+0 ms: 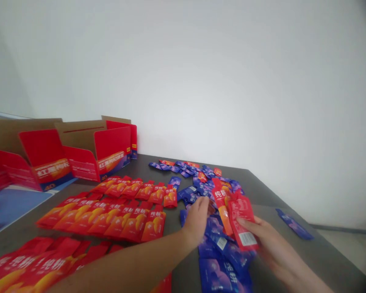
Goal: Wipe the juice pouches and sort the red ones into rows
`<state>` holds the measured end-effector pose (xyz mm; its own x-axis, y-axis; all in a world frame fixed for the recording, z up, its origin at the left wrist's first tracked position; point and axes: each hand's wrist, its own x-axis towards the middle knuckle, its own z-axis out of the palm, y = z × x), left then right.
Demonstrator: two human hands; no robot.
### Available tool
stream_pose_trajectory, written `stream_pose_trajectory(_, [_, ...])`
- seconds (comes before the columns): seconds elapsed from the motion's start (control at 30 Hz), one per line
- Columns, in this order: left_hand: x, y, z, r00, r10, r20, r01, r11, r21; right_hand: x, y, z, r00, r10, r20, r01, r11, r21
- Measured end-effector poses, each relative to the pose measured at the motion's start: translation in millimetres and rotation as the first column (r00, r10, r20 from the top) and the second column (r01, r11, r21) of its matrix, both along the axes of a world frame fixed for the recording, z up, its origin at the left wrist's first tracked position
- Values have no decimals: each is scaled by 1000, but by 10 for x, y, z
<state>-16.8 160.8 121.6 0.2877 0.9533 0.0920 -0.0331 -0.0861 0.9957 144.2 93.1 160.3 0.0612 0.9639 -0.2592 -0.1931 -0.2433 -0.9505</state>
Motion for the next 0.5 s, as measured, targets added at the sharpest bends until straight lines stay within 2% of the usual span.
stream_pose_trajectory(0.13, [-332,-107,64,986,43,-159,-30,996,81,-301,84,-118,997,57,-47,-56,998,14])
stream_pose_trajectory(0.23, [-652,-1,40,943,161,-291,-133,985,113,-538,188,-207,990,119,-79,-115,992,53])
stream_pose_trajectory(0.37, [-1287,458,57,819,321,-475,-285,947,148,-756,358,-301,983,163,-85,-157,985,75])
stream_pose_trajectory(0.5, [-1924,1004,132,592,363,-719,-347,921,180,-887,482,-343,978,184,-96,-177,981,83])
